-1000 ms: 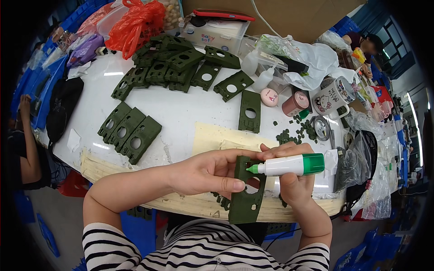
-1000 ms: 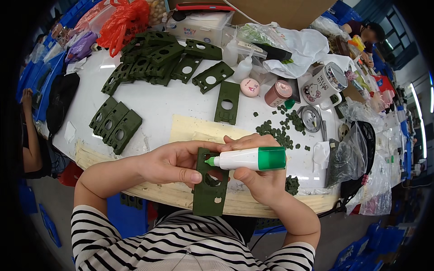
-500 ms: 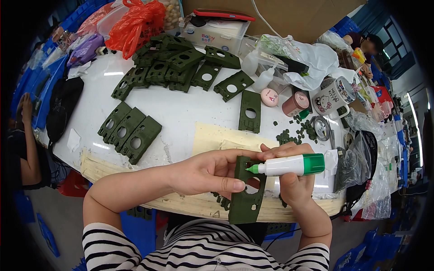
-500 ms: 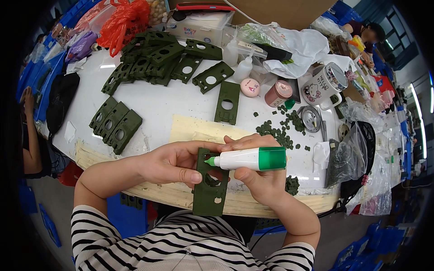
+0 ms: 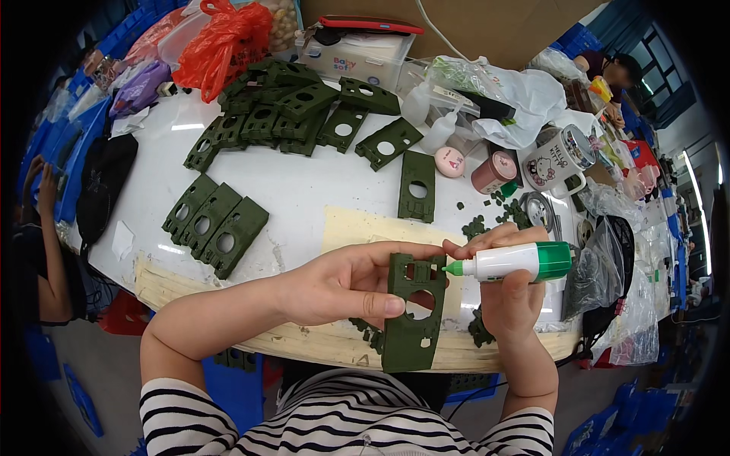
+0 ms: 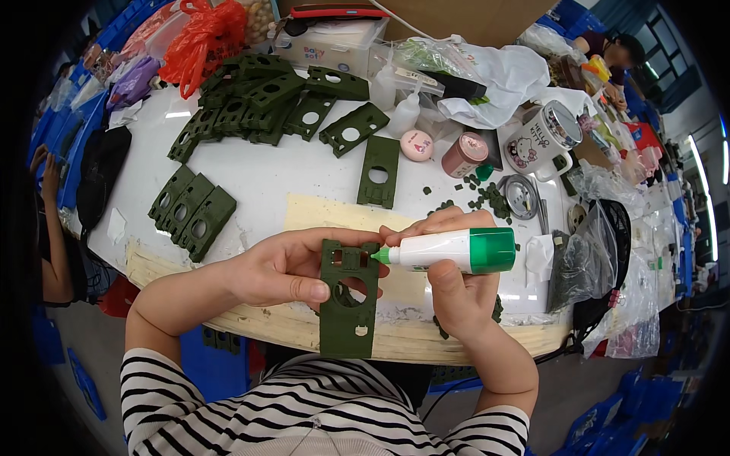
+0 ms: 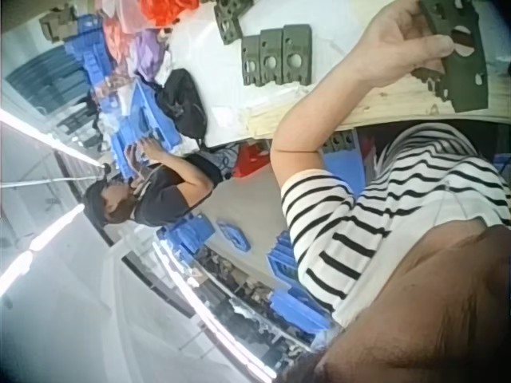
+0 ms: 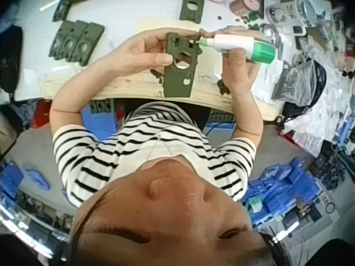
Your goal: Applying glue to plastic toy tank parts and attaching small detail components on a workbench.
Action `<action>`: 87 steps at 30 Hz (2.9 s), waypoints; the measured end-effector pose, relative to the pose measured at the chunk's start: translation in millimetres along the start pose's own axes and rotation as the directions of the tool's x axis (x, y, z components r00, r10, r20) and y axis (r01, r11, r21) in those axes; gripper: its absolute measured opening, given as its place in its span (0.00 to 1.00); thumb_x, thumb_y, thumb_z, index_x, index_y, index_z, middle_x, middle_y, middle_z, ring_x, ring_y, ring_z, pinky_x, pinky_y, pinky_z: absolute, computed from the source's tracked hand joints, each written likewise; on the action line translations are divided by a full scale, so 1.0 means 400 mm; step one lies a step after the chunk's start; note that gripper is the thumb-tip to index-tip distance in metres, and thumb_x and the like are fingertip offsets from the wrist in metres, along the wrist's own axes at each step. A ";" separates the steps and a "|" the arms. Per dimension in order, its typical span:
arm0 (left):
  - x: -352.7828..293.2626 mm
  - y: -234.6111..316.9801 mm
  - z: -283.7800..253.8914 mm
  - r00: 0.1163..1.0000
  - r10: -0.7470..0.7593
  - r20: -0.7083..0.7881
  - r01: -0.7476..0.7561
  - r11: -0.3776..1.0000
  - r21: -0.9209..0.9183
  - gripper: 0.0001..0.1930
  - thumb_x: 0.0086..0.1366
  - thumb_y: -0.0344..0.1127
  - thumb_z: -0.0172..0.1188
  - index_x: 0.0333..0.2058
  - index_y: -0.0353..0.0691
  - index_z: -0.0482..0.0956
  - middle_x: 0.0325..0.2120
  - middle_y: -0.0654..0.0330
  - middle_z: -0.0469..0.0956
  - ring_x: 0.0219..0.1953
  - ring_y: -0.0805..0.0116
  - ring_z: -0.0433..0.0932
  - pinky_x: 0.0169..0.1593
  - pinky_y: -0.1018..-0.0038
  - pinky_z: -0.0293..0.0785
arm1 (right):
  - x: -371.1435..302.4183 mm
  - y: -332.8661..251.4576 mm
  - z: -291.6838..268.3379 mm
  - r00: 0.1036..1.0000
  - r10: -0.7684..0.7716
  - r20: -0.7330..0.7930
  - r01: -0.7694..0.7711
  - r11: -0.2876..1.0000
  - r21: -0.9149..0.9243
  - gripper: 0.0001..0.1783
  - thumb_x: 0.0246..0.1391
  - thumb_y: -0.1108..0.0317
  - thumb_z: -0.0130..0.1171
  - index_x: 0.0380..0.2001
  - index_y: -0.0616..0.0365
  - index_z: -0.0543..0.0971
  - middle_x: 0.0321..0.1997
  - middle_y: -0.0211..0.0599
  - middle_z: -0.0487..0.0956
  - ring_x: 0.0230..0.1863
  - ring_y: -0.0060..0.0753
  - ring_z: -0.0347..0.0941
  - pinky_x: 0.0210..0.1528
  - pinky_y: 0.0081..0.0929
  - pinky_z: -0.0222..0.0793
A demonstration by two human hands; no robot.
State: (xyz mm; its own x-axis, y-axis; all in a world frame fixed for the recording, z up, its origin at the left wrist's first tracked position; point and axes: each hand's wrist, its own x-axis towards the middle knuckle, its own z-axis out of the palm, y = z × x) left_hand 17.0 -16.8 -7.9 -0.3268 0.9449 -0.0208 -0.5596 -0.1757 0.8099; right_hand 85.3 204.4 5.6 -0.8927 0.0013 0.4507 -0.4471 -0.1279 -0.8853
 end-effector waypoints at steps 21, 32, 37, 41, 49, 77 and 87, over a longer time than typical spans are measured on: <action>0.000 0.005 0.001 1.000 -0.012 0.011 0.012 1.000 0.007 0.34 0.65 0.32 0.56 0.66 0.36 0.51 0.63 0.50 0.59 0.60 0.54 0.67 0.61 0.60 0.62 | -0.002 0.005 -0.002 1.000 0.003 -0.014 -0.003 1.000 -0.011 0.22 0.59 0.52 0.56 0.42 0.60 0.66 0.39 0.44 0.73 0.42 0.39 0.77 0.48 0.39 0.74; 0.003 0.005 -0.005 0.999 0.023 0.046 -0.022 1.000 -0.010 0.33 0.66 0.32 0.55 0.66 0.43 0.51 0.60 0.56 0.61 0.59 0.65 0.68 0.48 0.75 0.76 | 0.003 -0.002 0.002 0.999 0.044 0.019 -0.045 0.997 0.058 0.24 0.59 0.51 0.55 0.42 0.61 0.65 0.37 0.44 0.72 0.42 0.40 0.77 0.56 0.50 0.70; 0.006 0.002 -0.010 0.997 0.026 0.067 -0.025 1.000 -0.019 0.33 0.66 0.32 0.56 0.66 0.43 0.51 0.61 0.56 0.60 0.59 0.65 0.68 0.47 0.76 0.76 | 0.002 0.000 0.001 0.999 0.034 0.017 -0.035 0.998 0.051 0.23 0.58 0.52 0.56 0.42 0.62 0.65 0.37 0.44 0.72 0.42 0.40 0.77 0.55 0.49 0.71; 0.005 0.007 -0.006 0.998 0.015 0.055 -0.014 1.000 -0.005 0.33 0.66 0.32 0.56 0.66 0.43 0.51 0.61 0.56 0.60 0.58 0.64 0.68 0.46 0.77 0.76 | 0.001 0.002 -0.001 1.000 0.024 0.017 -0.025 0.999 0.028 0.23 0.58 0.52 0.56 0.41 0.62 0.65 0.37 0.45 0.73 0.41 0.39 0.77 0.54 0.47 0.72; 0.003 0.006 -0.007 0.998 0.021 0.053 -0.020 1.000 -0.003 0.33 0.66 0.32 0.56 0.66 0.43 0.52 0.61 0.56 0.59 0.58 0.65 0.68 0.45 0.77 0.76 | 0.002 0.003 0.002 1.000 0.015 0.017 -0.015 1.000 0.000 0.23 0.59 0.52 0.56 0.41 0.63 0.65 0.37 0.46 0.74 0.41 0.38 0.77 0.53 0.44 0.73; -0.239 -0.016 -0.034 0.451 0.796 -0.403 -0.477 0.597 0.645 0.38 0.45 0.27 0.74 0.52 0.36 0.60 0.47 0.53 0.68 0.55 0.55 0.71 0.60 0.60 0.69 | 0.007 -0.031 -0.030 0.978 0.136 -0.155 -0.093 0.961 0.260 0.24 0.60 0.44 0.50 0.41 0.55 0.66 0.38 0.36 0.71 0.43 0.38 0.75 0.60 0.55 0.62; -0.286 -0.095 0.010 0.441 0.850 -0.289 0.642 -0.074 0.763 0.34 0.43 0.35 0.73 0.50 0.37 0.66 0.38 0.57 0.71 0.44 0.61 0.68 0.52 0.65 0.58 | 0.006 -0.025 -0.026 0.978 0.149 -0.147 -0.106 0.958 0.265 0.24 0.59 0.44 0.52 0.40 0.56 0.66 0.38 0.34 0.69 0.42 0.35 0.74 0.60 0.53 0.64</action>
State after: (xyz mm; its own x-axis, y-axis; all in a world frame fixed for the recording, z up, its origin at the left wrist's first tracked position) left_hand 78.8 -117.3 -33.8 -0.8396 0.1872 0.5100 0.4123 0.8308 0.3739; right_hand 87.2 216.0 14.1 -0.9479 0.1283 0.2916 -0.3186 -0.3860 -0.8657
